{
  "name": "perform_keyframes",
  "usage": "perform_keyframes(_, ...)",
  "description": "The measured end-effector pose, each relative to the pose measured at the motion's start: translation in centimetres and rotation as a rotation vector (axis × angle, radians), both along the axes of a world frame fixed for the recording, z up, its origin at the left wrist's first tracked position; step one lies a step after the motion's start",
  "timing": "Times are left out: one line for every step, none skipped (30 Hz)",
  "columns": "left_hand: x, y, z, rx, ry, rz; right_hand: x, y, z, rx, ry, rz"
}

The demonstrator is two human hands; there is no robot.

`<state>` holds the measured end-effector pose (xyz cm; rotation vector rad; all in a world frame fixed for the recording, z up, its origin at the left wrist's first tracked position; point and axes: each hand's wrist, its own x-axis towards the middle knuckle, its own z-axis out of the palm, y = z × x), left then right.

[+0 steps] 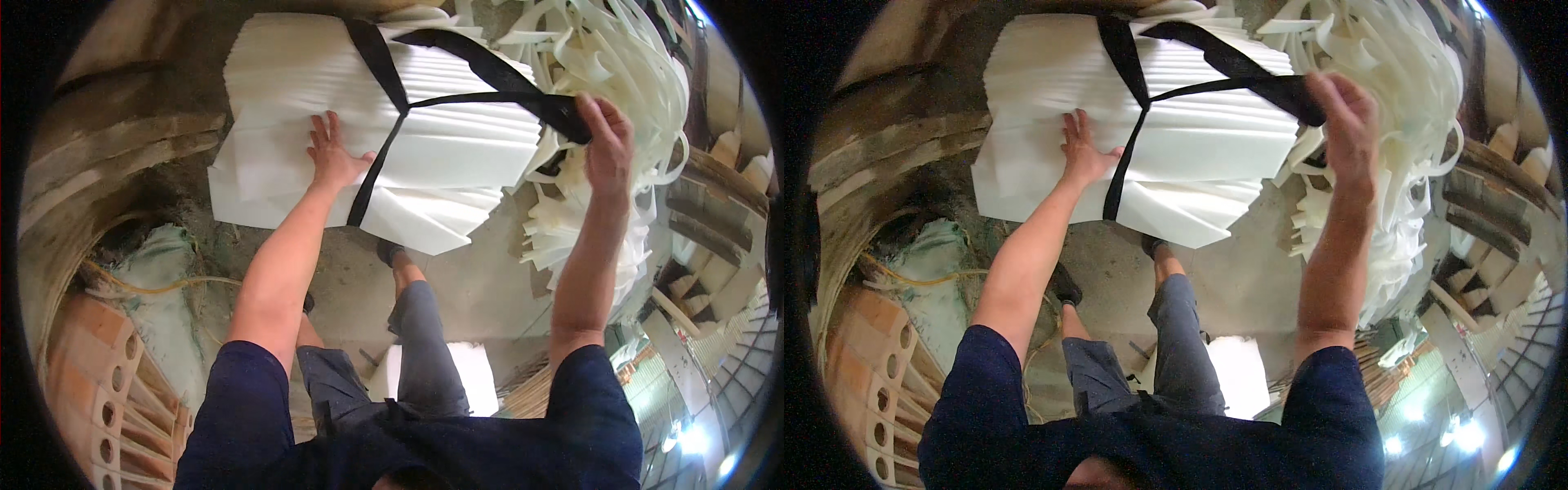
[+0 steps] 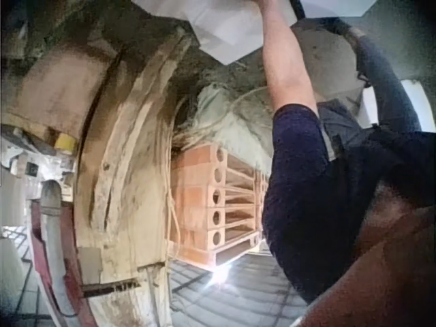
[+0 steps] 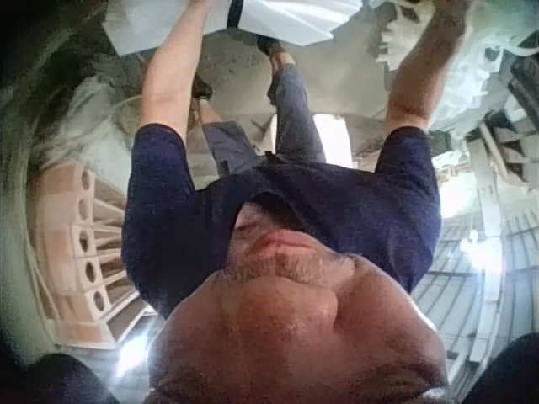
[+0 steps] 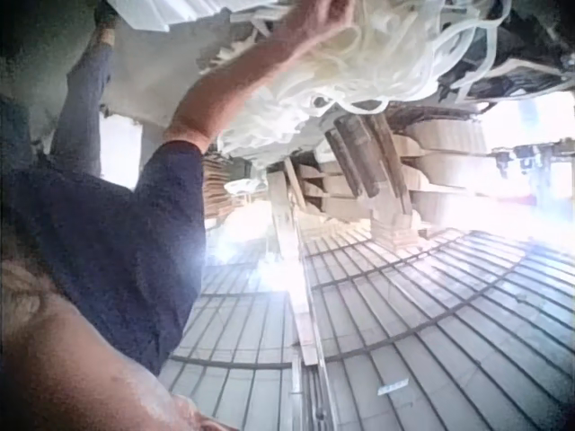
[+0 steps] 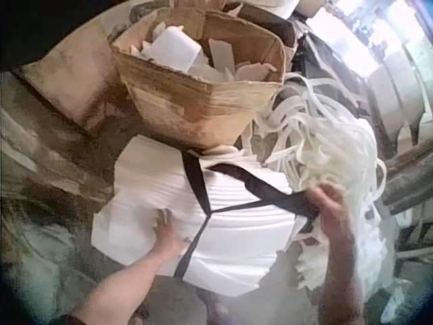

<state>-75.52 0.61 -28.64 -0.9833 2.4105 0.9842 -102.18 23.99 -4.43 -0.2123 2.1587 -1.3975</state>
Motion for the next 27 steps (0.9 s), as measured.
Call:
perform_keyframes(-0.6,0.0,0.7,0.041,-0.029,0.004,-2.0,3.2,-1.7,0.080,0.108,-0.139)
perform_keyframes(-1.4,-0.1,1.3,0.061,-0.021,-0.001,-4.6,8.3,-3.8,0.062,0.091,-0.134)
perform_keyframes(-1.6,-0.2,1.7,0.072,-0.024,0.003,-4.5,11.1,-5.2,0.093,0.100,-0.384)
perform_keyframes(-1.7,-0.1,1.9,0.078,-0.033,0.016,-5.7,13.4,-4.7,0.145,0.144,-0.481)
perform_keyframes(-1.7,0.0,1.9,0.066,-0.055,0.005,-6.9,15.8,-3.8,0.198,0.184,-0.574)
perform_keyframes(-1.6,0.2,1.8,0.053,-0.081,-0.018,-7.1,17.0,-3.4,0.253,0.220,-0.678)
perform_keyframes(-1.4,0.2,1.7,0.038,-0.109,-0.044,-6.7,15.5,-3.2,0.289,0.314,-0.509)
perform_keyframes(-1.0,0.3,1.7,0.035,-0.116,-0.031,-5.7,11.6,-2.7,0.319,0.400,-0.336)
perform_keyframes(-0.7,0.5,1.9,0.035,-0.119,-0.018,-4.0,7.8,-2.7,0.347,0.490,-0.161)
perform_keyframes(-0.6,0.9,2.0,0.040,-0.118,-0.006,-1.0,4.7,-4.5,0.212,0.230,-0.075)
perform_keyframes(-0.6,1.2,2.1,0.040,-0.112,0.002,2.8,1.5,-6.9,0.079,-0.025,0.008)
perform_keyframes(-0.9,1.2,2.2,0.037,-0.104,0.005,6.4,-1.4,-10.8,0.317,-0.111,0.298)
perform_keyframes(-0.7,0.7,2.2,0.021,-0.106,0.020,10.2,-6.2,-12.5,0.570,-0.109,0.477)
perform_keyframes(-1.0,0.7,2.2,0.015,-0.094,0.013,13.9,-8.0,-16.6,0.561,-0.133,0.334)
perform_keyframes(-1.8,1.2,2.0,0.020,-0.074,-0.011,15.8,-8.5,-20.0,0.545,-0.102,0.215)
perform_keyframes(-1.8,1.3,1.3,0.011,-0.068,-0.017,16.5,-10.0,-20.6,0.516,-0.109,0.004)
perform_keyframes(-1.4,0.9,0.0,-0.017,-0.002,-0.017,17.0,-11.0,-20.3,0.272,-0.255,-0.008)
perform_keyframes(-0.5,0.3,-1.9,-0.040,0.057,-0.015,17.5,-11.9,-18.8,0.033,-0.404,-0.018)
perform_keyframes(1.1,0.2,-3.1,-0.056,0.107,-0.002,18.7,-12.4,-15.3,-0.238,-0.583,0.026)
perform_keyframes(1.3,0.6,-2.7,-0.056,0.089,0.010,20.5,-11.0,-13.1,-0.499,-0.831,0.060)
perform_keyframes(0.7,0.3,-1.7,-0.065,0.075,0.030,21.9,-7.9,-11.0,-0.353,-0.689,0.390)
perform_keyframes(0.0,-0.1,-0.8,-0.075,0.063,0.045,22.9,-5.3,-7.3,-0.128,-0.858,0.589)
perform_keyframes(-0.7,-0.3,-0.1,-0.048,0.054,0.033,24.9,-2.1,-5.0,-0.062,-0.664,0.790)
perform_keyframes(-1.2,-0.3,0.1,-0.047,0.044,0.034,26.2,0.6,-3.2,0.251,-0.404,1.344)
perform_keyframes(-1.8,-0.3,0.3,-0.049,0.035,0.028,28.6,5.4,-2.0,0.210,-0.518,1.180)
perform_keyframes(-2.3,-0.4,0.6,-0.048,0.029,0.024,31.0,10.2,-0.6,0.163,-0.624,1.015)
perform_keyframes(-3.0,-0.7,1.3,-0.049,0.024,0.017,31.5,13.9,-0.1,0.111,-0.848,0.752)
